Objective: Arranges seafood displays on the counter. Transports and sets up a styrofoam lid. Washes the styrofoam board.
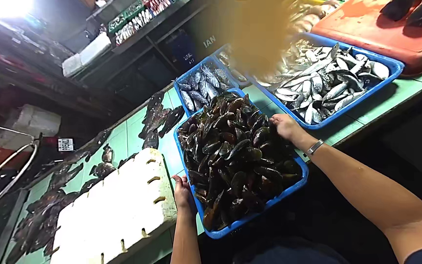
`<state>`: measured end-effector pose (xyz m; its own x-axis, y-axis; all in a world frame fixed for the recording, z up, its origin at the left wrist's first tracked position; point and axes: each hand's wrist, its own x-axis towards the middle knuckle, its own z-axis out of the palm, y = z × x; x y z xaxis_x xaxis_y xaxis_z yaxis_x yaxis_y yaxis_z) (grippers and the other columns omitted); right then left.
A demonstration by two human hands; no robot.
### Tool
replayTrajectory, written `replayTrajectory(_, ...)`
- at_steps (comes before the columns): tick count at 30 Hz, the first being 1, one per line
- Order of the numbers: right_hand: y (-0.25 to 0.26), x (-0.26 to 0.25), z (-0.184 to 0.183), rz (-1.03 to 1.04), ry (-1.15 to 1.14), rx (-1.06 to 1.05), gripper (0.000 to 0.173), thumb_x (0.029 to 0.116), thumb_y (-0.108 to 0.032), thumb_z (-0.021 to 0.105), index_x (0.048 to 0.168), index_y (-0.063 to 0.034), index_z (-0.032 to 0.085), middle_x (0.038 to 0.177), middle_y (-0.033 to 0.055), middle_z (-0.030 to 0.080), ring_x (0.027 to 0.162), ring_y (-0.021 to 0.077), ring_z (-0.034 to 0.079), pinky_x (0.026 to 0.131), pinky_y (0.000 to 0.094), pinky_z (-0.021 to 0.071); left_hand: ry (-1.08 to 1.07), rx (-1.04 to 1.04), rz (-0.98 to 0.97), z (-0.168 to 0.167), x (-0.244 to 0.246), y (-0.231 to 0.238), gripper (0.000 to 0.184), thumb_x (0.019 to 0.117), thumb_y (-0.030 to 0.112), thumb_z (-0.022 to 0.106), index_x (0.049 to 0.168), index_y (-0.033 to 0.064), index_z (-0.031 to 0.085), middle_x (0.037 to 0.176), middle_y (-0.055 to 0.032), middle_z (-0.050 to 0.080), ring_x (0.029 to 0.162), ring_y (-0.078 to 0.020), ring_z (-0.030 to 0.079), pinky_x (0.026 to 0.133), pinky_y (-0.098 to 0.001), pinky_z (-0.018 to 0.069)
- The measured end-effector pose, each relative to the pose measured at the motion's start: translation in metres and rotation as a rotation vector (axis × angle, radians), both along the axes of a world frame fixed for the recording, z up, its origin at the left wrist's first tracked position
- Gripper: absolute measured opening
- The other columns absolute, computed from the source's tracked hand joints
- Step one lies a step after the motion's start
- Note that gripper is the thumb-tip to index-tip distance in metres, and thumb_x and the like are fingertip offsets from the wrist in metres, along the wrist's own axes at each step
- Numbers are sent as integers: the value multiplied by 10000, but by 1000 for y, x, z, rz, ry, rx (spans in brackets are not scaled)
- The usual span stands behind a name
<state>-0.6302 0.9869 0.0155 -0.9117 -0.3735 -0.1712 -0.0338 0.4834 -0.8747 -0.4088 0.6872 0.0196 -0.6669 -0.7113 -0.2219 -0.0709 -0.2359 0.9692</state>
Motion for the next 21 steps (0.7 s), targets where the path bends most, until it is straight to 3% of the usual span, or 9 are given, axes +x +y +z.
replayTrajectory(2,6,1,6,-5,-66,4,406,1128,-215,366,1130,-10,716,1135,187,700,1113,298,646,991,539,471,-13,-20,-13,-3,0,-2,526,1139,370,108,1270,57,509,1056,14,651,943,3,640,828,-203,545)
replayTrajectory(4,13,5,7,-49,-153,-39,407,1131,-248,354,1196,-55,707,1123,153,698,1063,260,649,950,516,490,-7,-19,-63,-6,1,-5,544,1136,378,98,1337,73,501,1121,27,668,1005,20,638,873,-198,544)
replayTrajectory(8,24,24,4,-152,-196,-187,392,1134,-258,343,1224,-91,686,960,89,670,833,169,617,780,385,509,84,28,-92,-15,-5,-9,572,1125,422,80,1122,170,594,887,74,722,840,12,692,750,-211,592)
replayTrajectory(9,27,30,2,-174,-178,-228,385,1132,-249,342,1239,-83,673,955,87,663,819,161,612,769,370,508,113,39,-109,-19,-5,-11,588,1123,418,63,1139,164,593,896,72,723,850,10,694,759,-211,593)
replayTrajectory(12,39,56,5,-205,-63,-260,327,1105,-263,425,1303,-76,605,995,116,672,817,199,660,741,404,564,158,78,-100,-26,-4,-16,623,1115,440,42,1092,161,599,849,60,725,799,-7,703,711,-221,603)
replayTrajectory(14,48,83,13,-170,151,-164,300,1036,-290,576,1235,-74,634,1037,125,669,831,226,670,709,426,578,140,94,-67,-22,-4,-12,651,1110,459,30,1071,156,605,825,56,724,775,-14,704,689,-225,604)
replayTrajectory(16,50,98,14,-117,384,-7,307,938,-293,718,1153,-74,708,1101,134,658,968,267,648,815,467,557,126,101,-86,-19,-1,-9,669,1104,477,24,1088,175,621,850,57,730,801,-15,704,717,-235,603)
replayTrajectory(19,46,109,10,-100,530,143,274,884,-207,733,1125,-78,728,1073,132,685,1007,322,650,847,564,527,98,76,-97,-20,1,-9,673,1091,539,56,956,204,623,765,59,699,721,-24,682,646,-245,583)
replayTrajectory(21,42,114,12,-132,552,137,253,896,-161,731,1133,-74,719,1072,125,698,960,294,675,811,539,556,112,108,-133,-18,2,-10,665,1090,545,63,1003,211,631,790,57,709,736,-27,688,652,-248,589)
